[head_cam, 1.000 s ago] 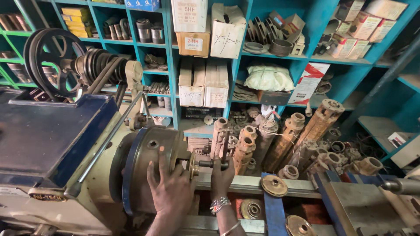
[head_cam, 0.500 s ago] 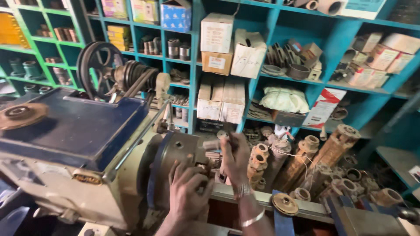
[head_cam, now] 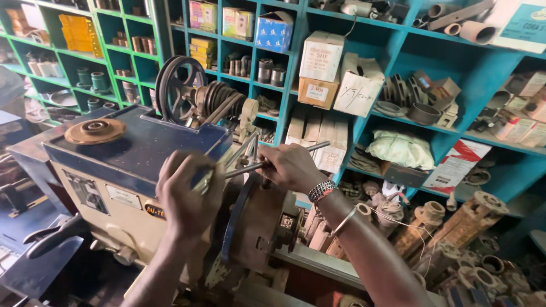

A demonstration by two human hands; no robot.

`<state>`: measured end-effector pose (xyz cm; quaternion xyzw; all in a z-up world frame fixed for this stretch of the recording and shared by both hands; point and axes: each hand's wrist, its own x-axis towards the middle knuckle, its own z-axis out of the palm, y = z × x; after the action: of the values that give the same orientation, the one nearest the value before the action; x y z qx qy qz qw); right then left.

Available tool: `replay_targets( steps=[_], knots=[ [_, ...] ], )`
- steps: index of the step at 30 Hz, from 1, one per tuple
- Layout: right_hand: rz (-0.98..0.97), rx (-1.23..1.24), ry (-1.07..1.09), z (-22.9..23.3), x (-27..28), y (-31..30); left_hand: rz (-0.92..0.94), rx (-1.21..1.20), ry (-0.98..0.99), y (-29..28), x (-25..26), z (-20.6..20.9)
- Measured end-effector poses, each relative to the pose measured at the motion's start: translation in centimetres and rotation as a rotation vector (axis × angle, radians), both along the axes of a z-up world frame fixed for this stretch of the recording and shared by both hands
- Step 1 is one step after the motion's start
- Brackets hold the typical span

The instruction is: The person operates a metal lathe, using a tool to shape a rotating metal workpiece. They adjust the tool and machine controls while the workpiece spins, then remove the finished piece.

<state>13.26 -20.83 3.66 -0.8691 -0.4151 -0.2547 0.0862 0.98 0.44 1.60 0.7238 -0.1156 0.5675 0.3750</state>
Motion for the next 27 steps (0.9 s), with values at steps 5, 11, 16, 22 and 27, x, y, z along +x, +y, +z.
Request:
replay_targets(
  steps=[5, 11, 16, 22, 27],
  knots=[
    [-0.16, -0.054, 0.072, 0.3, -0.4, 1.4, -0.027, 0.327, 0.395, 0.0, 3.7, 2.2],
    [-0.303, -0.071, 0.035, -0.1, -0.2, 2.3, -0.068, 0.795, 0.667, 0.5, 9.0, 2.4],
    [-0.34, -0.15, 0.216, 0.1, 0.2, 1.6, 0.075, 0.853, 0.924, 1.3, 12.4, 2.1],
    [-0.553, -0.185, 0.35, 0.8, -2.3, -2.5, -0.031, 0.826, 0.867, 1.5, 15.7, 1.7],
    [-0.708, 0.043, 0.153, -1.5, -3.3, -3.6, 0.105, 1.005, 0.902, 0.2, 17.2, 2.1]
  ],
)
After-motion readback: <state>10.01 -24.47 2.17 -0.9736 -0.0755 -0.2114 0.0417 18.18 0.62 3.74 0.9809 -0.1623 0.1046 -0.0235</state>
